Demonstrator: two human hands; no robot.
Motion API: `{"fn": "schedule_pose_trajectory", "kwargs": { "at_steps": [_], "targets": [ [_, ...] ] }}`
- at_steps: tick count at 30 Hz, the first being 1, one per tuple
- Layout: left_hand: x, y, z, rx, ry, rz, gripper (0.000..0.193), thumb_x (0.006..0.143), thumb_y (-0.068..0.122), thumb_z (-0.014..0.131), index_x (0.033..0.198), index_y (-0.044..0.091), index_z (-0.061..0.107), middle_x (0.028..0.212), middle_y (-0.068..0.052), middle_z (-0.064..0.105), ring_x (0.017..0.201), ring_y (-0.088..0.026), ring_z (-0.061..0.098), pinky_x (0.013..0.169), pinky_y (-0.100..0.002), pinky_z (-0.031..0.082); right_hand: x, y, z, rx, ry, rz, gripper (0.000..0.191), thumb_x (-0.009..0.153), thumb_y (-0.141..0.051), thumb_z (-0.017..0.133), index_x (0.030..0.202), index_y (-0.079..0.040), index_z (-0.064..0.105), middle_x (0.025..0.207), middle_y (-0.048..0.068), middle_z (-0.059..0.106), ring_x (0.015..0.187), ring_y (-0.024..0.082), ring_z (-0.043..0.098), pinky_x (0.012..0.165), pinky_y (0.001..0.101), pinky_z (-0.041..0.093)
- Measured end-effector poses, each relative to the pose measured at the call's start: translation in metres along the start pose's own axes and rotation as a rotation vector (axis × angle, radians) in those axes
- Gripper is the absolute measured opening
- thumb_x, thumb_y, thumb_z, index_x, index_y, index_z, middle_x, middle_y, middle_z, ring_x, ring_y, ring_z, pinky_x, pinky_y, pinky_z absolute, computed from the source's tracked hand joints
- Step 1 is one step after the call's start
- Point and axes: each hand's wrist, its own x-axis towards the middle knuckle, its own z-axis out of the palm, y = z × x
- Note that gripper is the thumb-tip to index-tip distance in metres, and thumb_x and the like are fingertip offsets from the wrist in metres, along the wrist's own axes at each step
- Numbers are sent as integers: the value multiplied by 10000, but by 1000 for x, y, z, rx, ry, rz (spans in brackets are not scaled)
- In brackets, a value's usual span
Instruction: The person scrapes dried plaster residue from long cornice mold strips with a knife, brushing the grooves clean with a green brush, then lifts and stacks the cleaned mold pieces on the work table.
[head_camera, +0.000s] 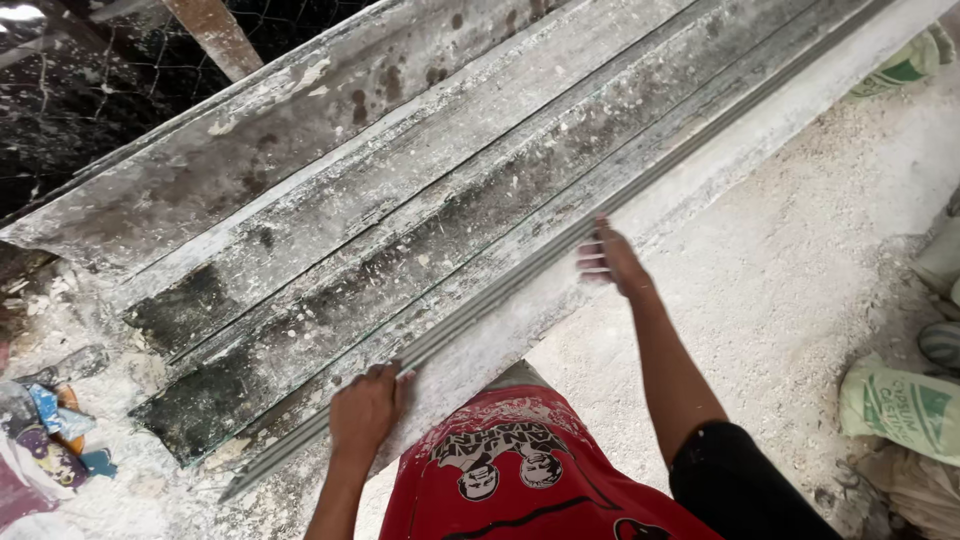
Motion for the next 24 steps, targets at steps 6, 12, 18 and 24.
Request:
{"fn": "schedule_pose_trajectory", "kwargs": {
  "at_steps": [6,12,18,24],
  "targets": [
    [-14,1,27,82,217,140,415,987,391,536,1285,127,651,1153,-108,735,950,-292,740,752,-431,623,40,-17,-30,262,120,-153,333,1050,-285,530,1122,38,572,848,120,667,689,243,667,660,401,645],
    [-18,-3,48,166,320,191,409,951,338,552,1272,105,646,1204,-118,724,1030,-307,727,828,-420,608,47,-8,-35,234,137,-220,272,1035,-164,493,888,33,610,826,115,658,641,168,662,529,310,562],
    [-68,-33,56,114,382,143,381,910,376,601,1224,174,679,1158,-81,744,968,-300,752,777,-433,628,23,23,-24,14,205,-190,351,1058,-144,500,901,156,592,831,262,662,605,261,598,471,370,492],
    [-125,-95,79,105,303,171,379,886,318,606,1219,162,693,1066,-80,760,889,-258,773,724,-422,646,-32,73,12,148,167,-193,310,990,-118,502,950,170,609,912,233,702,772,318,742,709,424,681]
  ]
}}
